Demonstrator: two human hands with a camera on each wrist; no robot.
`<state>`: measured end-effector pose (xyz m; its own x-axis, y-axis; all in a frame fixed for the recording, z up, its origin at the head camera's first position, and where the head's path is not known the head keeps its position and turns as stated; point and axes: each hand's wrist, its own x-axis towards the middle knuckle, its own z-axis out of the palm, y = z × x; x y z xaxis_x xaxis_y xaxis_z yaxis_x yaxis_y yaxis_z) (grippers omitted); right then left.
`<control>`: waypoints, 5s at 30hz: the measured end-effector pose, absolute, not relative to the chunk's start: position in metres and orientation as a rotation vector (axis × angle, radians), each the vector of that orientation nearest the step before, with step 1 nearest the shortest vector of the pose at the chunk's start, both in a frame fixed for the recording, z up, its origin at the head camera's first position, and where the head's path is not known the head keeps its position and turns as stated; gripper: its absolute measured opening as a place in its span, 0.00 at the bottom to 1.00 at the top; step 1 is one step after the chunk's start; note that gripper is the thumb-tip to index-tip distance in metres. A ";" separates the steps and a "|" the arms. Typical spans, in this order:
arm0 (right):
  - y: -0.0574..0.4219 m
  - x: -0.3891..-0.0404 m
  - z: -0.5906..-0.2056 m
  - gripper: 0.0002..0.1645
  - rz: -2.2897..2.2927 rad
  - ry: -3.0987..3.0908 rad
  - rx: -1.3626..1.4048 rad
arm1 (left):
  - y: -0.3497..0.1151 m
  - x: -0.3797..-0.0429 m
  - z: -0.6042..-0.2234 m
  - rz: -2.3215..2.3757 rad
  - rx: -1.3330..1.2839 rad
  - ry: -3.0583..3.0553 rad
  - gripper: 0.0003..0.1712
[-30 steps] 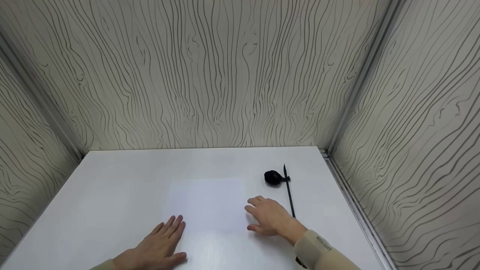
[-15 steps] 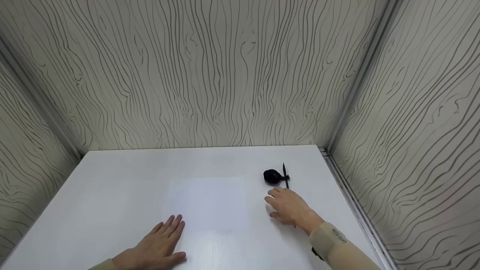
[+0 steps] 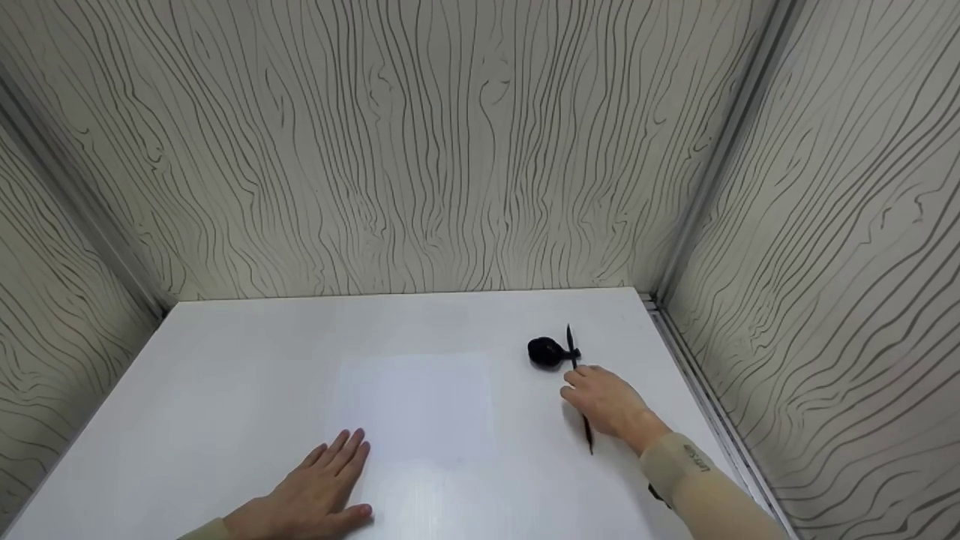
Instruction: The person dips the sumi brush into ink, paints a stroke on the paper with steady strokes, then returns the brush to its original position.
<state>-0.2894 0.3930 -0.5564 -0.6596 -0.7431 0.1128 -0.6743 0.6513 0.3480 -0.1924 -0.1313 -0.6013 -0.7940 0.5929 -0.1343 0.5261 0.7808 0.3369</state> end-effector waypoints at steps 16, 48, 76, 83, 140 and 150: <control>0.409 -0.309 -0.587 0.19 -0.516 -2.269 1.320 | -0.131 -0.193 -0.602 0.382 0.854 2.740 0.61; 0.401 -0.320 -0.590 0.10 -0.396 -2.048 1.438 | -0.131 -0.194 -0.601 0.347 0.881 2.733 0.64; 0.360 -0.326 -0.531 0.22 0.471 -2.058 0.746 | -0.133 -0.193 -0.597 0.354 0.892 2.706 0.65; 0.353 -0.332 -0.521 0.14 0.812 -1.960 0.501 | -0.133 -0.192 -0.598 0.357 0.891 2.719 0.66; 0.347 -0.356 -0.563 0.11 1.454 -1.747 -0.423 | -0.131 -0.191 -0.605 0.393 0.856 2.739 0.60; 0.353 -0.354 -0.555 0.10 1.308 -1.852 -0.383 | -0.132 -0.192 -0.601 0.391 0.893 2.751 0.58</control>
